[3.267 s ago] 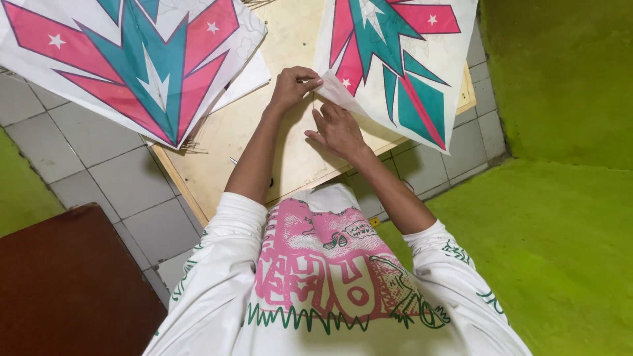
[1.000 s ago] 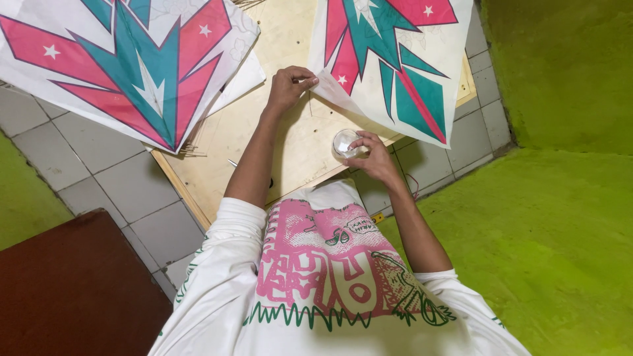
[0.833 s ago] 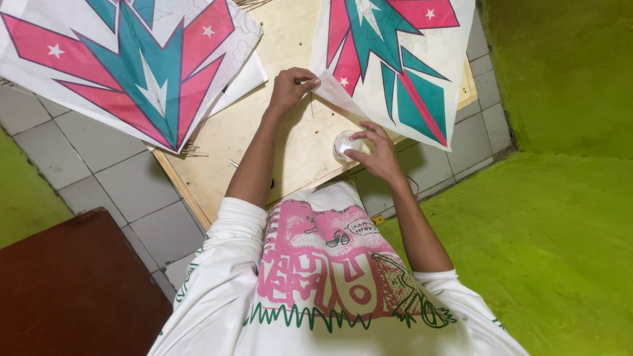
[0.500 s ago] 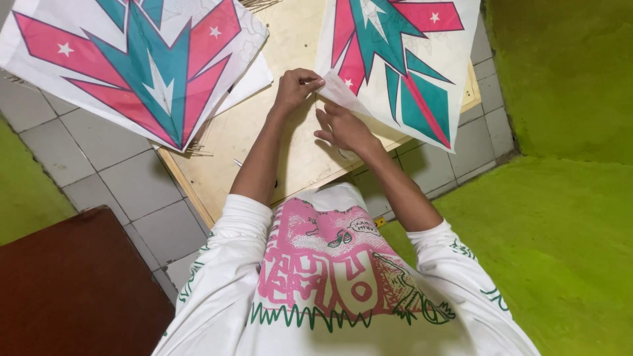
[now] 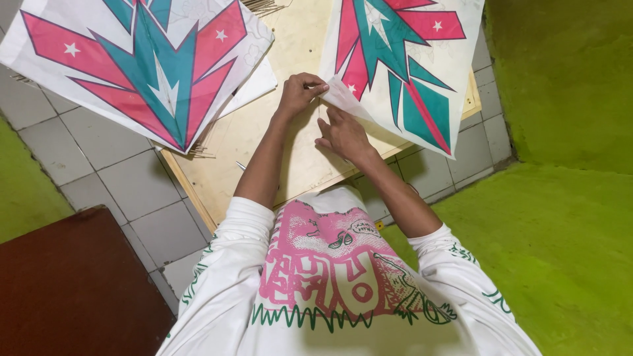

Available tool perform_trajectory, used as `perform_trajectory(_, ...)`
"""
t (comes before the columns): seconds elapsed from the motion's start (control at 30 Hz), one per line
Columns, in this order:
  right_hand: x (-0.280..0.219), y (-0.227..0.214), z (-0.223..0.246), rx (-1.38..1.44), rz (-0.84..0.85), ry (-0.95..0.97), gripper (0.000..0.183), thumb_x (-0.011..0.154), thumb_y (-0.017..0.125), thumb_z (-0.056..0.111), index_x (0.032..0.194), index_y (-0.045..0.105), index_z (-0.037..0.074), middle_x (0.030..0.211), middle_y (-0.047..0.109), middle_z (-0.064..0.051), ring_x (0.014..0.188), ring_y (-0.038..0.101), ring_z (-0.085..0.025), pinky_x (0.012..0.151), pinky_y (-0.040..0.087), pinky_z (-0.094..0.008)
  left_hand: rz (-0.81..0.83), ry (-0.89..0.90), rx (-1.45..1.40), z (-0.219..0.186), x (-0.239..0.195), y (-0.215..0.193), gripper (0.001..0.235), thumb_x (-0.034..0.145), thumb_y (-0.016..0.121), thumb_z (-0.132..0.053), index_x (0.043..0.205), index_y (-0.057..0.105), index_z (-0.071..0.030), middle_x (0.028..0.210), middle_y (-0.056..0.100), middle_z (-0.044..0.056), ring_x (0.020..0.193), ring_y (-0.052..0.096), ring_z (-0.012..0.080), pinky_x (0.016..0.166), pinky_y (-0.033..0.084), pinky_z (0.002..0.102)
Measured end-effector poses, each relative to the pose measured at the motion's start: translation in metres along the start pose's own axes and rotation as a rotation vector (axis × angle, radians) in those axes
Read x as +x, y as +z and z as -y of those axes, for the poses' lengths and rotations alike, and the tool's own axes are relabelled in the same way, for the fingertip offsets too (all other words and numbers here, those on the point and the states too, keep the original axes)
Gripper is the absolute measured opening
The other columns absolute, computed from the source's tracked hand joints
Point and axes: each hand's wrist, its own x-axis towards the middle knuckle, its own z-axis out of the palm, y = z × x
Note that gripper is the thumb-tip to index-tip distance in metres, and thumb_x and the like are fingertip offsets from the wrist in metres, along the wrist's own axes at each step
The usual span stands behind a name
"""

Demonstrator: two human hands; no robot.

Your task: A person is seen assembling a kite by applying glue to the edges of the paper and folding them over the bamboo frame.

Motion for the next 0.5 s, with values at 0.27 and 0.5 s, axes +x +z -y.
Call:
perform_trajectory(0.27,0.003,-0.013,0.007,0.028,-0.018,0.051,0.061,0.095,0.068,0.053,0.141,0.064,0.012,0.136,0.061,-0.024,0.127,0.060,-0.041,0.108,0.048,-0.047,0.013,0.012,0.000,-0.002,-0.002,-0.002,0.017,0.090,0.085,-0.029,0.101,0.082,-0.017,0.110,0.076,0.007,0.110,0.071,0.0319,0.095,0.054,0.039)
perform_trajectory(0.5,-0.012,-0.013,0.001,0.185,-0.027,0.040,0.035,0.094,0.070,0.045,0.114,0.079,0.018,0.130,0.065,-0.016,0.125,0.061,-0.039,0.101,0.052,-0.045,0.023,0.018,0.011,0.002,0.000,-0.001,0.016,0.090,0.086,-0.028,0.102,0.082,-0.018,0.113,0.076,0.006,0.112,0.070,0.0307,0.095,0.054,0.037)
